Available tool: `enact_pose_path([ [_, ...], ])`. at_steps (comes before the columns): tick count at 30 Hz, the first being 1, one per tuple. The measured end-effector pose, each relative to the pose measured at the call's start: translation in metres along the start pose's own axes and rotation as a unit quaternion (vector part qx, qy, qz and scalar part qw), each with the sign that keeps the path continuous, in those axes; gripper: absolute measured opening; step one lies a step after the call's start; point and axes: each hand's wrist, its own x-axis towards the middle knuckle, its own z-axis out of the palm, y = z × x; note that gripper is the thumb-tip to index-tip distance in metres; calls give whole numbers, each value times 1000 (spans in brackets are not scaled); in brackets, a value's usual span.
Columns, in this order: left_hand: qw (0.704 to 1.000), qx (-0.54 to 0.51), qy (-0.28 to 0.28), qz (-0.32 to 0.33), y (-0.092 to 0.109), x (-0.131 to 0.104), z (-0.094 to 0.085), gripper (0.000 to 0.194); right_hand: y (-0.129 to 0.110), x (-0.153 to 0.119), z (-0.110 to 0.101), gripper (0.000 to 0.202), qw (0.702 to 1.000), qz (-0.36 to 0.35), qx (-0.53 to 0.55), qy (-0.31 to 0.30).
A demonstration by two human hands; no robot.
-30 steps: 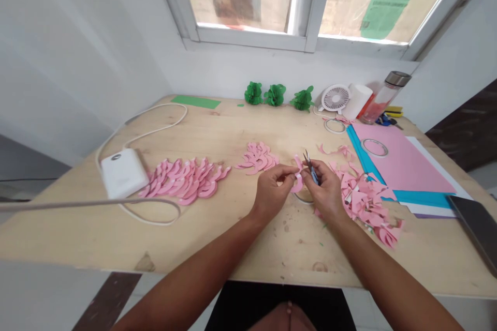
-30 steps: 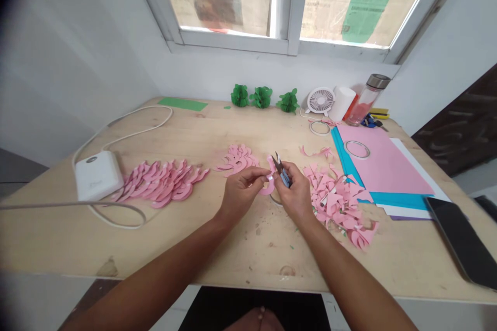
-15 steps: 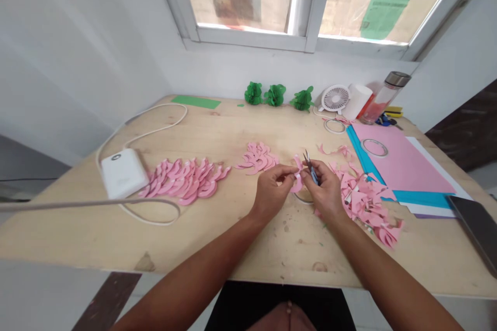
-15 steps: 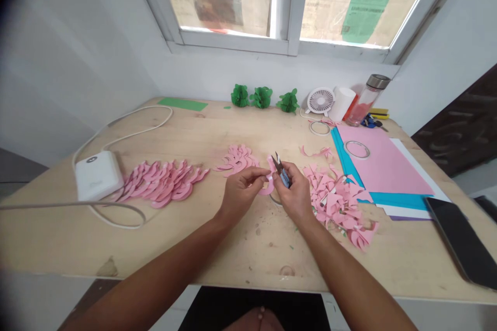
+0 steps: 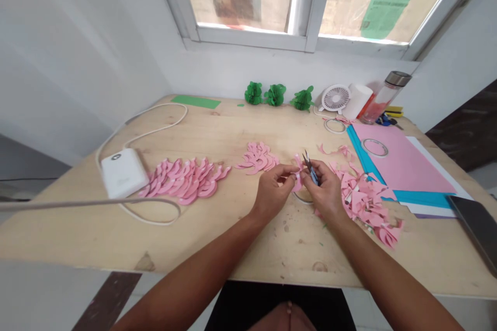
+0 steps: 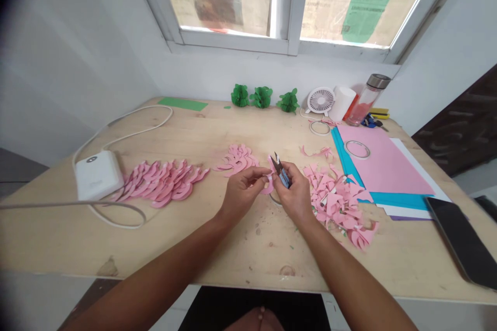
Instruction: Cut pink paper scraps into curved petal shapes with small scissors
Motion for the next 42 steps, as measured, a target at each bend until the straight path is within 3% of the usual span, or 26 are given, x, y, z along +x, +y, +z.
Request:
enact_pose_path([
  [16,1000,11,20,3,0,2,-2,18,0,0,-1,29,1000,12,-1,12],
  [28,999,-31,7,-29,-3,4,-1,18,-6,-2,0,26,998,11,19,-50],
  [42,995,-73,-2,-74,-3,5,-1,17,-6,-1,0,24,998,11,22,-58],
])
